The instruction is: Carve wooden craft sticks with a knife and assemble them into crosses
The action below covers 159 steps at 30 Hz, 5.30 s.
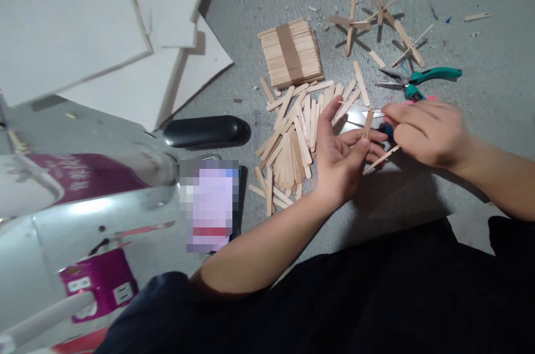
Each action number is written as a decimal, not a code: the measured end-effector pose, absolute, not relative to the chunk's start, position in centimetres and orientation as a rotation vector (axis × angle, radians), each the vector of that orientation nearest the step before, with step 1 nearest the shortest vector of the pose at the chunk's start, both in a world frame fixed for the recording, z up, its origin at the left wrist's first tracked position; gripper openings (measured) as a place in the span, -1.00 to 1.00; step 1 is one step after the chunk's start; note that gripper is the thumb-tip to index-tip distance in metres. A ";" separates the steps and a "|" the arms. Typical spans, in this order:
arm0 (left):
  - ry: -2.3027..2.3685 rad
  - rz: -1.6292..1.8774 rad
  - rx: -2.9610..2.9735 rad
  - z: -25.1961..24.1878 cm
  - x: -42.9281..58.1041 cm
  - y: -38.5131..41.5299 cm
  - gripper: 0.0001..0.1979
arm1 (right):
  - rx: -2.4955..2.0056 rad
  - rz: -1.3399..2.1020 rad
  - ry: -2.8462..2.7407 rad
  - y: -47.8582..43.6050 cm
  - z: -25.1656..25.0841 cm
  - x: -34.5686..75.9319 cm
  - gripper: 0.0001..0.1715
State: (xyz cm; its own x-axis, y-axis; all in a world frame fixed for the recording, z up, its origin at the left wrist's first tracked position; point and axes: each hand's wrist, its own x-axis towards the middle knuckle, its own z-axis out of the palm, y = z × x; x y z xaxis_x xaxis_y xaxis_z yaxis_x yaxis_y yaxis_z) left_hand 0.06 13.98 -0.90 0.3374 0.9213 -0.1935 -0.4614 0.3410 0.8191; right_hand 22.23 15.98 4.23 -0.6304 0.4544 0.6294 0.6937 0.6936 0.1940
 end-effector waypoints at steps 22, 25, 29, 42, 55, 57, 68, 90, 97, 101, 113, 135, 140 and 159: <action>0.700 1.058 0.658 -0.5 0.1 14.9 -0.41 | -1.152 -0.137 -2.189 16.9 3.0 23.8 -0.62; 0.615 1.104 0.659 0.3 0.2 15.0 -0.52 | -1.350 0.127 -2.164 17.3 2.9 24.0 -0.61; 0.531 1.091 0.628 1.2 0.3 14.9 -0.54 | -1.401 0.386 -2.138 17.3 3.3 23.6 -0.56; 0.487 0.993 0.559 1.4 0.3 14.8 -0.51 | -1.543 0.521 -2.291 16.4 3.7 22.6 -0.58; 0.522 0.862 0.488 1.1 0.4 15.4 -0.52 | -1.567 0.398 -2.435 16.2 4.2 22.9 -0.80; 0.512 0.849 0.498 1.1 0.5 15.4 -0.53 | -1.554 0.396 -2.497 16.3 4.3 22.9 -0.80; 0.567 0.857 0.612 0.2 0.8 14.8 -0.50 | -1.533 0.490 -2.610 15.4 4.3 21.4 -0.70; 0.626 0.838 0.573 0.3 0.7 14.7 -0.59 | -1.499 0.752 -2.457 14.2 4.5 20.6 -0.86; 0.643 0.899 0.483 1.0 0.2 15.3 -0.54 | -1.566 0.563 -2.284 15.2 4.9 21.7 -0.47; 0.667 0.928 0.452 0.9 0.2 15.4 -0.55 | -1.580 0.418 -1.948 15.8 4.7 22.6 -0.73; 0.683 0.963 0.513 -0.2 0.3 15.2 -0.51 | -1.421 0.444 -1.642 14.8 3.3 21.3 -0.80; 0.879 1.138 0.700 0.1 0.9 14.2 -0.56 | -1.305 0.319 -1.906 14.6 3.8 21.8 -0.84; 0.896 1.235 0.792 -0.3 0.9 14.1 -0.54 | -0.945 0.241 -1.799 15.7 3.0 21.5 -0.78; 0.936 1.584 1.136 -2.0 1.4 13.6 -0.94 | -0.953 0.709 -1.667 16.0 3.6 21.6 -0.71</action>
